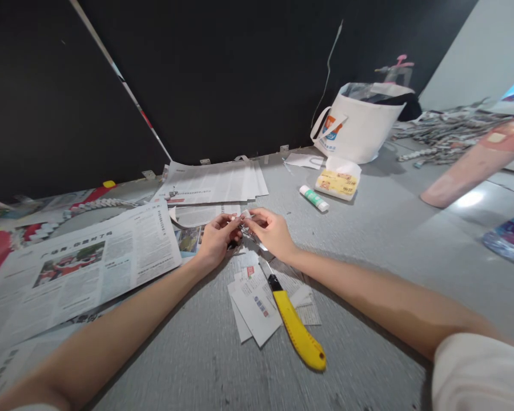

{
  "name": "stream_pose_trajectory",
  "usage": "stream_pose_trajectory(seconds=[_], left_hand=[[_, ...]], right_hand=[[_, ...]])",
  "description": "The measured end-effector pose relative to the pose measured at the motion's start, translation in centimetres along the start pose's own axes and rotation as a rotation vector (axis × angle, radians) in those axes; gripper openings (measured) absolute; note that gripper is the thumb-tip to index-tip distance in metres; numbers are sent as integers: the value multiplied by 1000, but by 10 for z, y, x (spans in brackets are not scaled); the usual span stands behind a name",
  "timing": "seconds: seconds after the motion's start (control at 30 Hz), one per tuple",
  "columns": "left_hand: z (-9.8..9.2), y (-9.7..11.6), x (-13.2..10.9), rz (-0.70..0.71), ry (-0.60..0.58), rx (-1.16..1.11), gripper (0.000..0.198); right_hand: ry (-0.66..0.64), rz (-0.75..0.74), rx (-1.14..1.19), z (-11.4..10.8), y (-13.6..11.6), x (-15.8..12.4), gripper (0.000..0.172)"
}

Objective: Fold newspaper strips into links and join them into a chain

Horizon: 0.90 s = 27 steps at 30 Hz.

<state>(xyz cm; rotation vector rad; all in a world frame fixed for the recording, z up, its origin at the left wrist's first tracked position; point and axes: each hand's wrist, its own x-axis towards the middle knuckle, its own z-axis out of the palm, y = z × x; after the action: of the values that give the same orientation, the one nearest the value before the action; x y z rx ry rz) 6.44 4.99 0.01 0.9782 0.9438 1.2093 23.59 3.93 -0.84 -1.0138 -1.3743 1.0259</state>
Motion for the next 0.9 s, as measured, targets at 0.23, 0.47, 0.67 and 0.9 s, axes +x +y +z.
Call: stream_pose_trajectory(seconds=[0.23, 0.47, 0.67, 0.9], left_hand=[[-2, -1, 2, -13, 11, -46, 46], [-3, -2, 3, -24, 28, -49, 40], [-2, -3, 3, -15, 14, -42, 41], [-3, -6, 3, 16, -29, -1, 45]], right_hand=[[5, -30, -77, -1, 0, -3, 28], [-8, -114, -152, -1, 4, -5, 19], [-17, -78, -189, 1, 5, -4, 17], [-6, -96, -221, 1, 8, -5, 13]])
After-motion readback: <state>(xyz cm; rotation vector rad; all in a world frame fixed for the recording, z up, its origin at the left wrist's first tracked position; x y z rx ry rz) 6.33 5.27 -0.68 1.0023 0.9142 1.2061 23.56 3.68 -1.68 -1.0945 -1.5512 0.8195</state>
